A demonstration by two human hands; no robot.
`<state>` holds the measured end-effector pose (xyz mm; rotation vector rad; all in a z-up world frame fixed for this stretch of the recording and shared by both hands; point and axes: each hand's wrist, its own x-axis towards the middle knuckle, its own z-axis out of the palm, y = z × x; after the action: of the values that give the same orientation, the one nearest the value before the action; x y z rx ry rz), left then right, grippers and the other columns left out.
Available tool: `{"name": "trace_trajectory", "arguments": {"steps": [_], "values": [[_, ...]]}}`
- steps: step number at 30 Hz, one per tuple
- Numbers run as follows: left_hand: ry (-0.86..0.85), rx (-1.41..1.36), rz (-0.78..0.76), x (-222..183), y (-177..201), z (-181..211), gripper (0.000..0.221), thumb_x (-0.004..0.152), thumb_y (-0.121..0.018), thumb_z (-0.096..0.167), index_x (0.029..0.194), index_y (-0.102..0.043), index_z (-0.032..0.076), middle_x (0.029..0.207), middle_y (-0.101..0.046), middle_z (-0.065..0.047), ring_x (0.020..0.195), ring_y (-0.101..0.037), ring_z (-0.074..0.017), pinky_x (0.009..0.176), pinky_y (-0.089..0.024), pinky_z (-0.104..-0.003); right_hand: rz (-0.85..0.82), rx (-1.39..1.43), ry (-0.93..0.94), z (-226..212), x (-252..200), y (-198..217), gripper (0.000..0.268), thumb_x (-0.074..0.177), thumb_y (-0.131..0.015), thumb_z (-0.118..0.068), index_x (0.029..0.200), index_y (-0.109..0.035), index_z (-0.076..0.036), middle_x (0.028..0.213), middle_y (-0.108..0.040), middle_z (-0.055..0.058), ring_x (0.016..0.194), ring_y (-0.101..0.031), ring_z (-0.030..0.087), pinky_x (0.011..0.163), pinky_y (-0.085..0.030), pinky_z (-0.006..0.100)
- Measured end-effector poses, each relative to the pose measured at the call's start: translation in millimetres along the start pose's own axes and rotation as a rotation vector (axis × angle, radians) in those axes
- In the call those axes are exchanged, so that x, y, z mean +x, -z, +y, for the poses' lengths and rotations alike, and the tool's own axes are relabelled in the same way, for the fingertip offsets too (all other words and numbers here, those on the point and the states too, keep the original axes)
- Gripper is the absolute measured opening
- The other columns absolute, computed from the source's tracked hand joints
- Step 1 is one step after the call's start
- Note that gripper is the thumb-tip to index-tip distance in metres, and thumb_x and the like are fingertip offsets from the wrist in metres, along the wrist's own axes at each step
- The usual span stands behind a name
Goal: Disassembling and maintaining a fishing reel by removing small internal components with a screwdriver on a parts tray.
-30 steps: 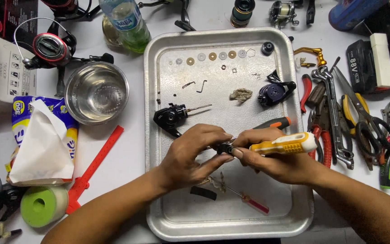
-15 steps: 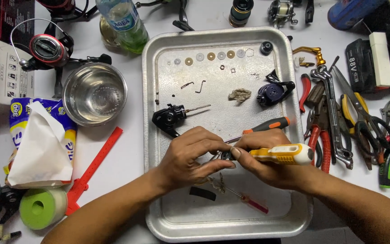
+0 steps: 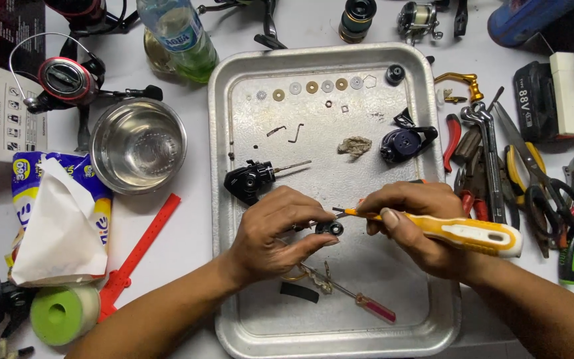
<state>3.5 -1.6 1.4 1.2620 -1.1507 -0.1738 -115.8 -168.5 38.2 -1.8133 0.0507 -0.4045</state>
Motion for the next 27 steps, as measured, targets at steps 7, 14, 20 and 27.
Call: {"name": "trace_trajectory", "arguments": {"steps": [7,14,20,27], "values": [[-0.039,0.081,-0.127,0.0,5.6,-4.3,0.024,0.079,-0.071,0.019,0.095,-0.063,0.003,0.083,-0.066,-0.01,0.072,-0.063,-0.0179,0.067,-0.05,-0.027,-0.025,0.378,-0.135,6.6,-7.3,10.5,0.027,0.085,-0.051,-0.023,0.078,-0.057,0.002,0.061,-0.057,0.012,0.051,-0.057,0.016,0.044,-0.047,0.021],[0.069,-0.101,-0.006,4.3,4.5,-2.1,0.022,0.073,-0.076,0.015,0.09,-0.069,0.004,0.078,-0.067,-0.011,0.065,-0.061,-0.022,0.055,-0.051,-0.029,0.002,0.497,-0.111,9.6,-7.3,3.4,0.029,0.083,-0.052,-0.023,0.078,-0.059,0.004,0.061,-0.061,0.018,0.05,-0.063,0.018,0.037,-0.055,0.026],[0.081,-0.132,0.0,3.3,4.1,-4.2,0.022,0.073,-0.076,0.014,0.09,-0.069,0.003,0.078,-0.067,-0.011,0.066,-0.061,-0.0223,0.055,-0.051,-0.029,-0.037,0.507,-0.101,13.0,-6.5,5.1,0.026,0.084,-0.052,-0.02,0.08,-0.059,0.005,0.063,-0.062,0.018,0.051,-0.064,0.018,0.037,-0.057,0.027],[0.071,-0.138,0.013,0.6,3.5,-6.0,0.021,0.075,-0.074,0.014,0.091,-0.068,0.002,0.079,-0.068,-0.012,0.066,-0.062,-0.0238,0.053,-0.051,-0.03,-0.055,0.534,-0.087,12.8,-8.3,0.8,0.023,0.085,-0.053,-0.018,0.082,-0.059,0.005,0.069,-0.065,0.02,0.058,-0.066,0.019,0.04,-0.058,0.028]]}}
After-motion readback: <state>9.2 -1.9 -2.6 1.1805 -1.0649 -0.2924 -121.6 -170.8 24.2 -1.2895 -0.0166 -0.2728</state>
